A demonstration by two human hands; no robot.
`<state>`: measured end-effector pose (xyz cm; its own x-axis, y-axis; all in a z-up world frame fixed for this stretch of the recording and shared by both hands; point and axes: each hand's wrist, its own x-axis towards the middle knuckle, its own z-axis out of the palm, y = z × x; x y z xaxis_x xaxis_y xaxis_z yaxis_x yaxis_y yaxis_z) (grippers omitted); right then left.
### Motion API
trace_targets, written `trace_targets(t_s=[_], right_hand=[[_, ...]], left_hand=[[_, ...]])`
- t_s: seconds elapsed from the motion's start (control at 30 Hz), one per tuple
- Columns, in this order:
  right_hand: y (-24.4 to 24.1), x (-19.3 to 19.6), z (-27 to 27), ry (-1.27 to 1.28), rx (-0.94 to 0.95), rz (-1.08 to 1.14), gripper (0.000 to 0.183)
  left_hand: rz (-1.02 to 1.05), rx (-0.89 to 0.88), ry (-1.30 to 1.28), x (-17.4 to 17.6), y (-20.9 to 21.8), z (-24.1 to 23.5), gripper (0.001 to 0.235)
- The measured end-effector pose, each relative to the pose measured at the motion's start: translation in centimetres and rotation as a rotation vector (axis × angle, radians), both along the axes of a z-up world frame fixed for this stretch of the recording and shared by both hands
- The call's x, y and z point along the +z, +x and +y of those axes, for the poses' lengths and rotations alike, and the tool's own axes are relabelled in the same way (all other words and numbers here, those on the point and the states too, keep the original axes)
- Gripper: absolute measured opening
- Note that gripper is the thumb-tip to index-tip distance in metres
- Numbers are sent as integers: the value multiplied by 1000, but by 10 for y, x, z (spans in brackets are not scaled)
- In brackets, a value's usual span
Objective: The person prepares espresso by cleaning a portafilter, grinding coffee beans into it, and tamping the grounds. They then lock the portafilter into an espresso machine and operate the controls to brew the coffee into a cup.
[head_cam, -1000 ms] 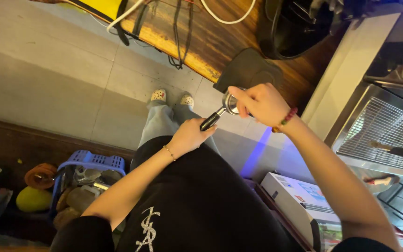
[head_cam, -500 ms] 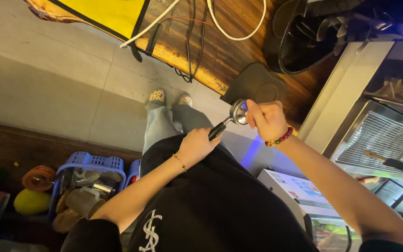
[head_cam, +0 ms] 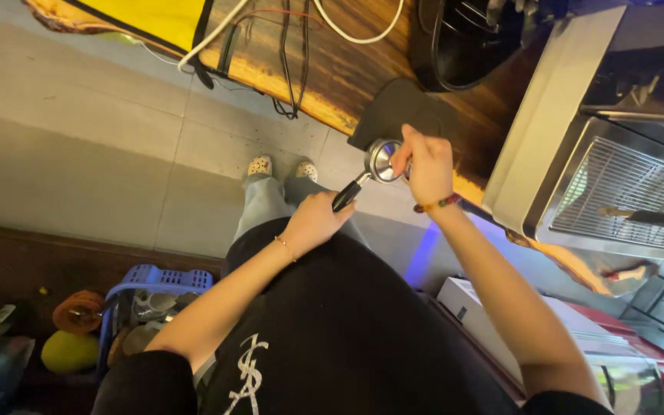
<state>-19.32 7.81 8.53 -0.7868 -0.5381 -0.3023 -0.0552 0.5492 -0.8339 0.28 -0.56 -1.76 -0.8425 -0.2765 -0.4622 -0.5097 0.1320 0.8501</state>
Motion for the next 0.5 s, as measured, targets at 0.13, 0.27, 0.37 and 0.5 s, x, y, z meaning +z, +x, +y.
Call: trace_targets(t_s=[0.13, 0.27, 0.37, 0.5], right_hand=[[-19, 25, -13, 35, -14, -177, 59], [-55, 26, -25, 15, 12, 52, 59], [-83, -33, -43, 22, 77, 135, 61], [-63, -9, -44, 105, 50, 15, 62]], left_hand=[[-104, 12, 214, 18, -3, -11, 42], [-152, 11, 345, 14, -2, -11, 45], [-147, -7, 408, 25, 0, -16, 46], [-131, -64, 416, 71, 15, -32, 42]])
